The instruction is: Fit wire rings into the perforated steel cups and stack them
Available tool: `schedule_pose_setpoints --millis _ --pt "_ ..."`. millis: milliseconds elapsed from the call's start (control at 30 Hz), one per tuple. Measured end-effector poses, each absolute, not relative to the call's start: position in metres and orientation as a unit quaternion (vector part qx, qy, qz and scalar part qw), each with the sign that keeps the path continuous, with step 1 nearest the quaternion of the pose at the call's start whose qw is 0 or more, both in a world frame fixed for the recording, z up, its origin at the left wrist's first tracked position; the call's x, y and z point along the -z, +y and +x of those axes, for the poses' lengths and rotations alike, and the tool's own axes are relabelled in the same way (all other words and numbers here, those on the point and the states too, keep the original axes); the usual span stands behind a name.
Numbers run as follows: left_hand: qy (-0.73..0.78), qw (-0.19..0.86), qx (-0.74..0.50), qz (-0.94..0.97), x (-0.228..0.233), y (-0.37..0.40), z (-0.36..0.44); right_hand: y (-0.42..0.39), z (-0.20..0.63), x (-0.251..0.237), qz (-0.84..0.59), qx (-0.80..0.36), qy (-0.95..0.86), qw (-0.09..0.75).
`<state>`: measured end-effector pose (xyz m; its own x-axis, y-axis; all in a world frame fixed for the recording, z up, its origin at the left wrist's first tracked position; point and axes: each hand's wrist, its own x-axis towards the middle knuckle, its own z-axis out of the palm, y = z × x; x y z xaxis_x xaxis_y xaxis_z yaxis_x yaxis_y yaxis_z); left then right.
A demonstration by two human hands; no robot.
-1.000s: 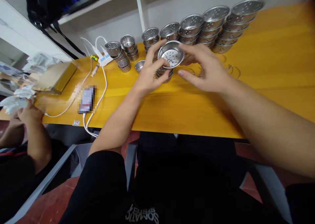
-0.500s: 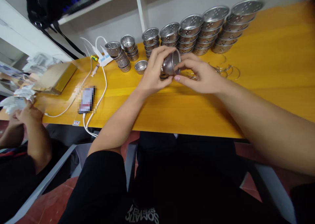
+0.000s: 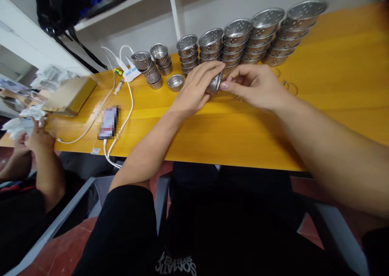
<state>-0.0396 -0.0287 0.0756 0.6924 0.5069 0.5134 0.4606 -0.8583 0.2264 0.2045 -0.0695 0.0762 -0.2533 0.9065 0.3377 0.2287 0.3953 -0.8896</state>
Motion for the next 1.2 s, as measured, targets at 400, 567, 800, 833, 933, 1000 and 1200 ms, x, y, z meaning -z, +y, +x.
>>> schedule_pose_setpoints --millis 400,567,800,833,933,1000,1200 --pt "0.306 0.109 -0.303 0.896 -0.087 -0.041 -0.034 -0.069 0.213 -0.079 -0.391 -0.405 -0.673 0.48" --pt "0.307 0.088 -0.3 0.899 -0.081 -0.034 -0.038 -0.063 0.216 -0.075 -0.399 -0.308 -0.706 0.498" --pt "0.336 0.106 -0.432 0.83 -0.057 0.0 -0.06 -0.045 0.241 -0.056 -0.47 -0.105 -0.757 0.442" --pt "0.351 0.119 -0.449 0.813 -0.051 0.005 -0.063 -0.04 0.248 -0.052 -0.473 -0.094 -0.775 0.408" --pt "0.39 0.168 -0.456 0.782 -0.039 0.014 -0.065 -0.028 0.264 -0.043 -0.487 -0.068 -0.821 0.29" --pt "0.414 0.2 -0.445 0.768 -0.036 0.014 -0.063 -0.023 0.27 -0.04 -0.495 -0.073 -0.838 0.219" --pt "0.394 0.264 -0.425 0.771 -0.038 0.002 -0.054 -0.039 0.256 -0.05 -0.477 -0.076 -0.834 0.267"
